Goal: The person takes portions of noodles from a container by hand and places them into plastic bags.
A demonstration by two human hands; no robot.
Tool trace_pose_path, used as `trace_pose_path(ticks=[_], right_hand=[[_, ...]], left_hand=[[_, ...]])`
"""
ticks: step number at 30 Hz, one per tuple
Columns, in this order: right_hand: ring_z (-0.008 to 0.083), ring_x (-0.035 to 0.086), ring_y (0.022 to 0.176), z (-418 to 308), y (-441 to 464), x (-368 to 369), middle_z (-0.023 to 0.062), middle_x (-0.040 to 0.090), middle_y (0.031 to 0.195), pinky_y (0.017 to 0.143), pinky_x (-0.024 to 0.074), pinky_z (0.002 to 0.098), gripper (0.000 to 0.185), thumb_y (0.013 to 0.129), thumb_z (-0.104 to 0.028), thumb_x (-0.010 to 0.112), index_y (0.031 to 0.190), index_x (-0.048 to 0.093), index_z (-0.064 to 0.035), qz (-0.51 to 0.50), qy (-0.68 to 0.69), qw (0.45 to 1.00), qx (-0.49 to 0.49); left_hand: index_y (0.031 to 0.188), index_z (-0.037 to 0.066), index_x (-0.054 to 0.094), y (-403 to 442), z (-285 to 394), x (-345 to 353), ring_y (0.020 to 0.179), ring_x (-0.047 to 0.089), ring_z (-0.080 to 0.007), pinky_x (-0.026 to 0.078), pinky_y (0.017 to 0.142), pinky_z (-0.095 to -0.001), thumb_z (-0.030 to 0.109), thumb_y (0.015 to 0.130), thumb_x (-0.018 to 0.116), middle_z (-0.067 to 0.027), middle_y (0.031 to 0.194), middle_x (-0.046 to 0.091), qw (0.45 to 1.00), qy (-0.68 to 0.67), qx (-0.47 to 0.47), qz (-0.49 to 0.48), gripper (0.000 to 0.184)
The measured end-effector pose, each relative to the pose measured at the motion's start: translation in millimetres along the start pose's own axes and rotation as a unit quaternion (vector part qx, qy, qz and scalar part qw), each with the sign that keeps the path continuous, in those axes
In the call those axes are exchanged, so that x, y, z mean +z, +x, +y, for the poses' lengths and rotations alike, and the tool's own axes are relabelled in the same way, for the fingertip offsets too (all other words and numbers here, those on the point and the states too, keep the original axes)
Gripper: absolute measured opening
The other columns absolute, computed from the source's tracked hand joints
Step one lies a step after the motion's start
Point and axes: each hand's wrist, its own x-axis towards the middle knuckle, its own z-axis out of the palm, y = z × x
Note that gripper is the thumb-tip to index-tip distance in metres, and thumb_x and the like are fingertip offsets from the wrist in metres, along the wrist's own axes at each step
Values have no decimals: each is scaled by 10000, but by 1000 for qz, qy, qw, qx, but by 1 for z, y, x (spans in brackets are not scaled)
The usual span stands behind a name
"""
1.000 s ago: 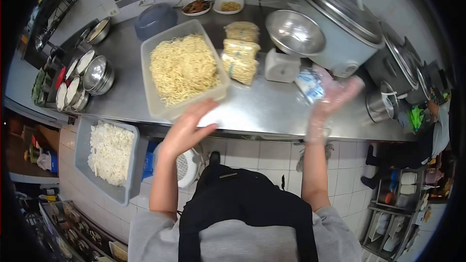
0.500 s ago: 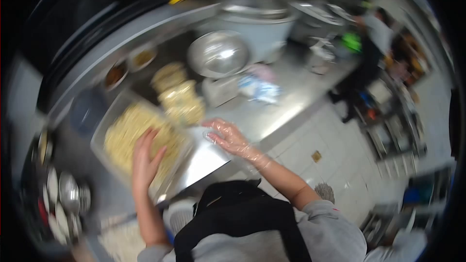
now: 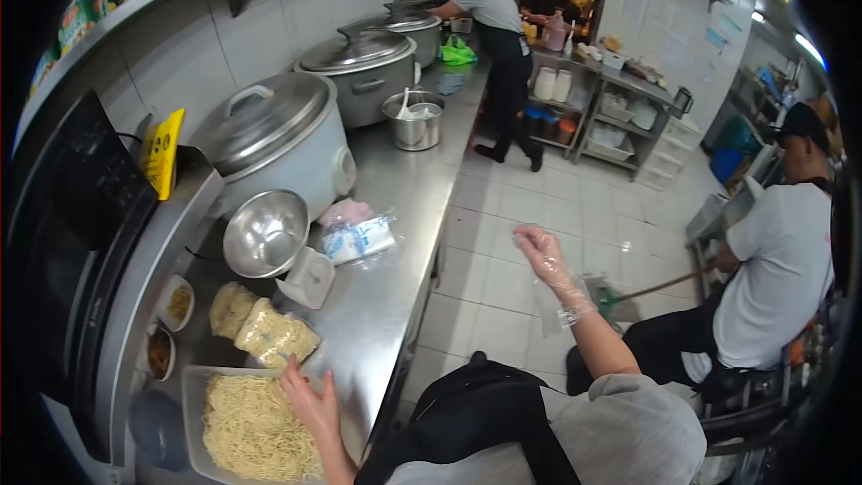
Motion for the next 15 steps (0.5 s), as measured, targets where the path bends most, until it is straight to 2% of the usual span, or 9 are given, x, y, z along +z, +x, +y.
trace_pose_path(ticks=[1, 3, 6, 7, 8, 9, 11, 12, 15], right_hand=[[241, 601, 845, -20, -7, -2, 150, 620, 896, 744, 468, 330, 212, 829, -147, 533, 991, 579, -19, -19, -12, 1000, -7], [249, 595, 863, -50, -22, -7, 148, 615, 934, 767, 464, 333, 227, 825, -129, 528, 1020, 567, -20, -72, -20, 997, 11], [237, 590, 868, -35, -35, -7, 143, 614, 929, 777, 458, 327, 226, 818, -118, 534, 1021, 568, -25, -92, -46, 995, -2], [193, 581, 869, -33, -38, -6, 117, 614, 904, 777, 455, 303, 210, 817, -112, 540, 1002, 575, -19, -97, -35, 995, 14], [193, 581, 869, -28, -37, -6, 117, 614, 904, 777, 455, 303, 210, 817, -112, 540, 1002, 575, -19, -109, -35, 993, 13], [169, 574, 860, -19, -34, -2, 101, 610, 895, 768, 456, 289, 201, 822, -109, 537, 994, 578, -14, -106, -1, 994, 16], [144, 567, 851, -11, -26, 10, 85, 606, 885, 759, 457, 275, 193, 826, -105, 534, 986, 582, -10, -137, 43, 989, 25], [132, 564, 843, -11, -19, 17, 73, 603, 877, 751, 457, 266, 190, 830, -103, 531, 984, 584, -5, -142, 69, 987, 25], [118, 561, 821, -22, 4, 55, 61, 604, 859, 737, 457, 256, 192, 836, -102, 527, 987, 586, 1, -171, 99, 980, 14]], left_hand=[[1261, 47, 386, 1, 2, -8, 797, 484, -258, 415, 717, -347, 90, 671, 670, -147, 1064, 464, 998, -22, -56, -34, 656], [1265, 52, 383, 4, -4, -21, 796, 482, -257, 415, 720, -346, 89, 663, 674, -145, 1062, 463, 993, -66, -75, -58, 670], [1273, 67, 377, 6, -18, -28, 790, 475, -253, 418, 723, -347, 84, 641, 683, -141, 1056, 464, 986, -114, -99, -76, 703], [1273, 68, 378, 5, -21, -27, 791, 473, -252, 418, 720, -347, 86, 637, 686, -141, 1055, 463, 990, -109, -56, -75, 707], [1272, 69, 379, 4, -23, -27, 792, 471, -251, 418, 717, -348, 88, 633, 689, -140, 1054, 463, 992, -101, -14, -77, 710], [1270, 68, 382, 4, -23, -28, 856, 476, -266, 418, 734, -352, 92, 637, 691, -143, 1059, 462, 989, -110, -46, -89, 705], [1246, 64, 412, 3, -28, -25, 941, 474, -278, 422, 770, -348, 101, 643, 693, -143, 1069, 461, 992, -111, -35, -56, 666], [1246, 64, 412, 0, -28, -30, 941, 474, -278, 422, 770, -348, 101, 643, 693, -143, 1069, 461, 993, -91, -59, -55, 666], [1204, 56, 453, 8, -13, -36, 1005, 465, -281, 426, 804, -346, 95, 656, 686, -145, 1100, 459, 997, -54, -41, -21, 596]])
